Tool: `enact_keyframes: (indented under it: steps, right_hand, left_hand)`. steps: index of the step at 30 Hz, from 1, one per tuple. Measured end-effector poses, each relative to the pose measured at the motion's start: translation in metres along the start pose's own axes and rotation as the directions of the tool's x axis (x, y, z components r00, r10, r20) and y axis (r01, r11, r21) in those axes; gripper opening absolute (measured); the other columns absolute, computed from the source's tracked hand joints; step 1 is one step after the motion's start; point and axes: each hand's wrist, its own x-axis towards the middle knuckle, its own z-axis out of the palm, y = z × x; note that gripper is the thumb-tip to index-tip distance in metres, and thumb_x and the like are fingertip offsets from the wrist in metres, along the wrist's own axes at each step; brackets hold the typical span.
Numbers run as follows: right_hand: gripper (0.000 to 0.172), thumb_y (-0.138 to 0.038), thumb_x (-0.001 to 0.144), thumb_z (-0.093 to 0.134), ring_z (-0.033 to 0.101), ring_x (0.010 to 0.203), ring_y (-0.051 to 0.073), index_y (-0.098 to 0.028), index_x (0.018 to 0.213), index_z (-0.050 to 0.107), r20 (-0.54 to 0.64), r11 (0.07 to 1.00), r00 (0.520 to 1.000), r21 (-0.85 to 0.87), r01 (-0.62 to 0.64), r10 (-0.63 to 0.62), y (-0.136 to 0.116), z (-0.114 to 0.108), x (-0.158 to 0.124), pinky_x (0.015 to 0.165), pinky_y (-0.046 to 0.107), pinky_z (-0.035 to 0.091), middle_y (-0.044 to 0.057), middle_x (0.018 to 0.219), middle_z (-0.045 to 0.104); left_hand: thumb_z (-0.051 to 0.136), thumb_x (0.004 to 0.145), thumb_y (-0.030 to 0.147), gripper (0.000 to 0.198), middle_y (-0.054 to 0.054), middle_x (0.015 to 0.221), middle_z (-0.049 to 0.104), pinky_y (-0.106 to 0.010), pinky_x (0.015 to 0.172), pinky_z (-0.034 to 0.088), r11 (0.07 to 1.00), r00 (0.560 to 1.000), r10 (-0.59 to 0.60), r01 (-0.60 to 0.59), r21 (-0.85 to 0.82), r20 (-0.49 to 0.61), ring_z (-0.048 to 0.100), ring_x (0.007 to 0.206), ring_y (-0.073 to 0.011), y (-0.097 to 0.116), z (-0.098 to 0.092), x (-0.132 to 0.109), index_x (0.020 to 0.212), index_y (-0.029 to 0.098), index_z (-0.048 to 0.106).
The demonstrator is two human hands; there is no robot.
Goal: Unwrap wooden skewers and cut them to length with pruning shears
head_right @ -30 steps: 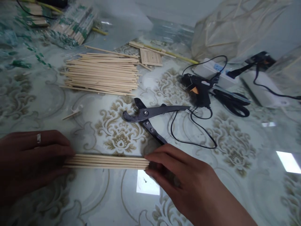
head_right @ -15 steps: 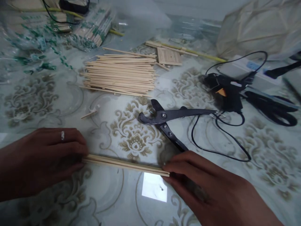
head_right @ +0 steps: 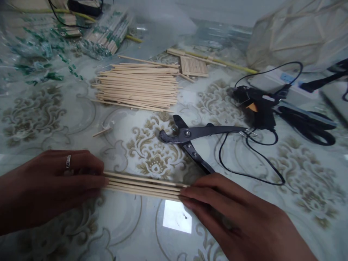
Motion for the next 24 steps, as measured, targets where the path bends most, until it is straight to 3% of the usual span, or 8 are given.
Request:
enact_keyframes:
  steps: [7,12,16,24]
  right_hand:
    - [0.014,-0.039,0.094,0.065,0.079,0.086,0.018,-0.037,0.104,0.074,-0.059,0.999,0.997,-0.024,0.048,-0.050,-0.0019,0.0032,0.0012,0.076,0.027,0.068,-0.005,0.109,0.076]
    - [0.017,-0.039,0.097,0.061,0.079,0.084,0.018,-0.035,0.105,0.075,-0.023,0.999,0.999,-0.012,0.043,-0.043,-0.0023,0.0039,0.0005,0.077,0.025,0.068,-0.004,0.105,0.077]
    - [0.017,-0.038,0.099,0.060,0.079,0.083,0.017,-0.037,0.104,0.076,-0.037,0.994,0.994,-0.021,0.107,-0.107,-0.0036,0.0033,0.0024,0.076,0.024,0.068,-0.005,0.099,0.078]
    - [0.026,-0.039,0.102,0.052,0.080,0.086,0.020,-0.039,0.101,0.078,-0.007,0.995,0.995,0.005,0.096,-0.096,-0.0025,0.0053,0.0023,0.078,0.030,0.069,-0.004,0.098,0.080]
  left_hand:
    - [0.053,0.102,0.019,0.020,-0.003,0.113,0.071,-0.028,0.077,0.056,0.997,0.997,-0.077,0.077,-0.018,-0.023,0.072,0.084,-0.0157,0.0014,0.0068,-0.0027,0.118,0.026,0.063]
    - [0.053,0.102,0.017,0.018,-0.002,0.109,0.071,-0.024,0.076,0.055,0.998,0.998,-0.056,0.056,-0.022,-0.019,0.070,0.084,-0.0140,0.0019,0.0080,-0.0025,0.113,0.024,0.064]
    - [0.052,0.101,0.014,0.020,-0.001,0.103,0.070,-0.023,0.069,0.050,0.999,1.000,-0.023,0.023,-0.022,-0.014,0.066,0.077,-0.0124,0.0012,0.0074,-0.0011,0.107,0.024,0.067]
    - [0.056,0.100,0.013,0.017,-0.002,0.104,0.071,-0.024,0.073,0.052,0.999,1.000,0.009,-0.010,-0.042,-0.025,0.068,0.082,-0.0128,0.0003,0.0066,0.0003,0.109,0.022,0.067]
